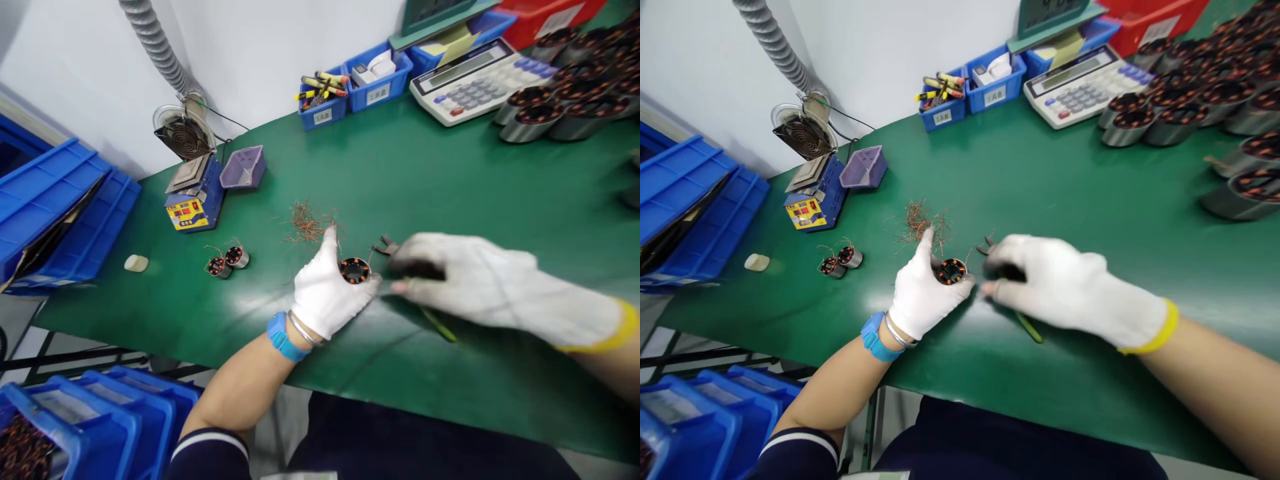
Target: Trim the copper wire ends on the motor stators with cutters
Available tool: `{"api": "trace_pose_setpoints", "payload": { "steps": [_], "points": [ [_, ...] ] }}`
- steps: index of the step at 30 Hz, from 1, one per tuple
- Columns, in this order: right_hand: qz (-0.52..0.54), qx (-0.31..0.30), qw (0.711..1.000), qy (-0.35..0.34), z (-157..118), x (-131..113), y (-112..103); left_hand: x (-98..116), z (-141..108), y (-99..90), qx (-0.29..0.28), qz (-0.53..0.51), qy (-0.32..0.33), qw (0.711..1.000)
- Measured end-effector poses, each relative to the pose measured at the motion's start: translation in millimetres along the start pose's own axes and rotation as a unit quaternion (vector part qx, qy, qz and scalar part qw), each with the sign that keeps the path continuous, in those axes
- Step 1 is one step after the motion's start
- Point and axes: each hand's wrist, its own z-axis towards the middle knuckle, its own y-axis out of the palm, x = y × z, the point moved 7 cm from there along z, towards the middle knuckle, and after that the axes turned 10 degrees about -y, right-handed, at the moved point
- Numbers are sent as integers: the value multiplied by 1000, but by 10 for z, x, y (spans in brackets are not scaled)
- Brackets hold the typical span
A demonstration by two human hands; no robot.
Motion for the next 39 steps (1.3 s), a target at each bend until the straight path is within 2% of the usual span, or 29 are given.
{"api": "trace_pose_setpoints", "payload": {
  "steps": [3, 6, 8, 11, 14, 17, 20, 22, 25, 27, 30, 33, 36, 39],
  "points": [
    [-44, -23, 997, -65, -13, -241, 173, -56, 30, -11, -27, -20, -35, 999],
    [-76, -20, 994, -77, 37, -352, 268, -103, 63, -1, -93, -95, -65, 989],
    [-82, -19, 993, -80, 71, -346, 293, -138, 89, 40, -152, -156, -100, 971],
    [-77, -13, 993, -88, 70, -262, 296, -168, 100, 147, -255, -225, -154, 927],
    [-58, -6, 993, -99, 23, -185, 296, -119, 95, 212, -310, -269, -137, 901],
    [-41, 0, 994, -100, -6, -166, 298, -82, 95, 244, -288, -309, -105, 900],
    [-25, -4, 995, -101, 4, -191, 298, -93, 111, 295, -255, -351, -108, 895],
    [-14, -11, 994, -108, 14, -214, 296, -140, 184, 241, -193, -388, -117, 893],
    [-2, -14, 993, -118, 13, -238, 283, -255, 315, 13, -64, -421, -122, 897],
    [1, -13, 992, -123, 5, -252, 278, -277, 342, -41, -67, -400, -127, 905],
    [-4, -10, 992, -122, -7, -258, 274, -215, 241, 87, -167, -362, -135, 907],
    [-6, -11, 992, -123, -11, -253, 282, -118, 103, 191, -196, -365, -114, 903],
    [-3, -13, 992, -124, -8, -244, 288, -76, 104, 110, -154, -404, -79, 898],
    [-2, -11, 992, -125, -4, -256, 281, -156, 214, -140, -55, -453, -71, 887]
  ]
}}
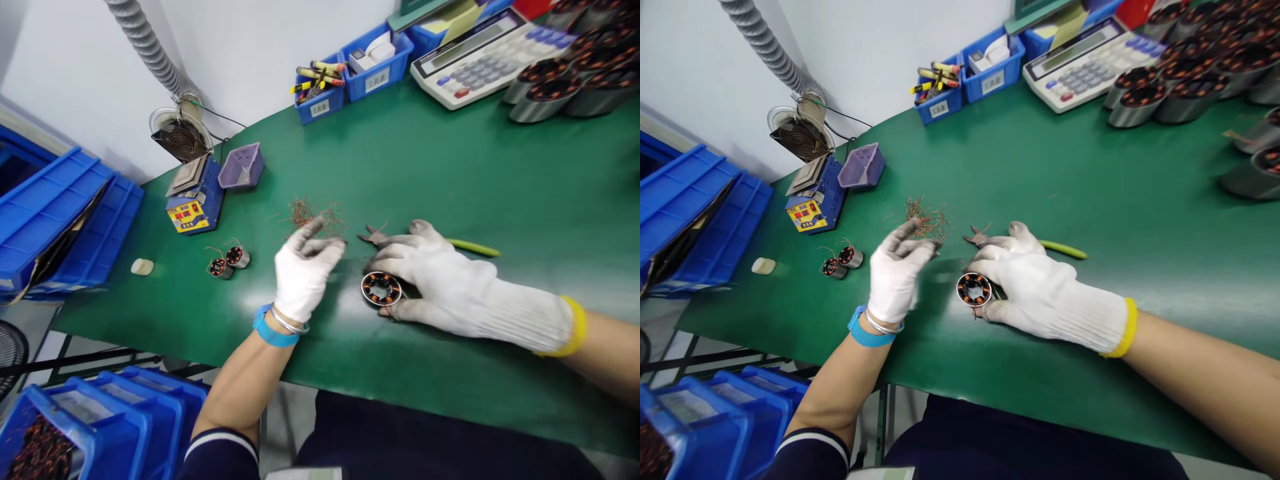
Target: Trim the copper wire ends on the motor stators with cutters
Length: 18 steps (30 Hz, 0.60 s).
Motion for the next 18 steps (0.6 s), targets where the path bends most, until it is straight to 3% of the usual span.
{"api": "trace_pose_setpoints", "payload": {
  "steps": [2, 7, 10, 12, 14, 16, 18],
  "points": [
    [0, 1, 1000, -1, 6, -17, -10, 32, 36, -62, 14, -5, -6, 1000],
    [-8, -7, 1000, 6, 6, -36, -3, -247, -41, 289, -119, 56, -113, 985],
    [-4, -14, 1000, 1, 1, -38, 31, -258, -4, 363, -115, 28, -75, 990],
    [10, -18, 1000, -13, 2, -52, 55, -150, 97, 244, -71, -4, -22, 997],
    [22, -24, 999, -26, 5, -65, 63, 6, 190, 5, 4, -29, 27, 999],
    [11, -9, 1000, -21, 2, -51, 18, 128, 222, -202, 52, -5, 30, 998],
    [-32, 30, 999, 8, -21, 1, -81, 159, 181, -220, 2, 94, -25, 995]
  ]
}}
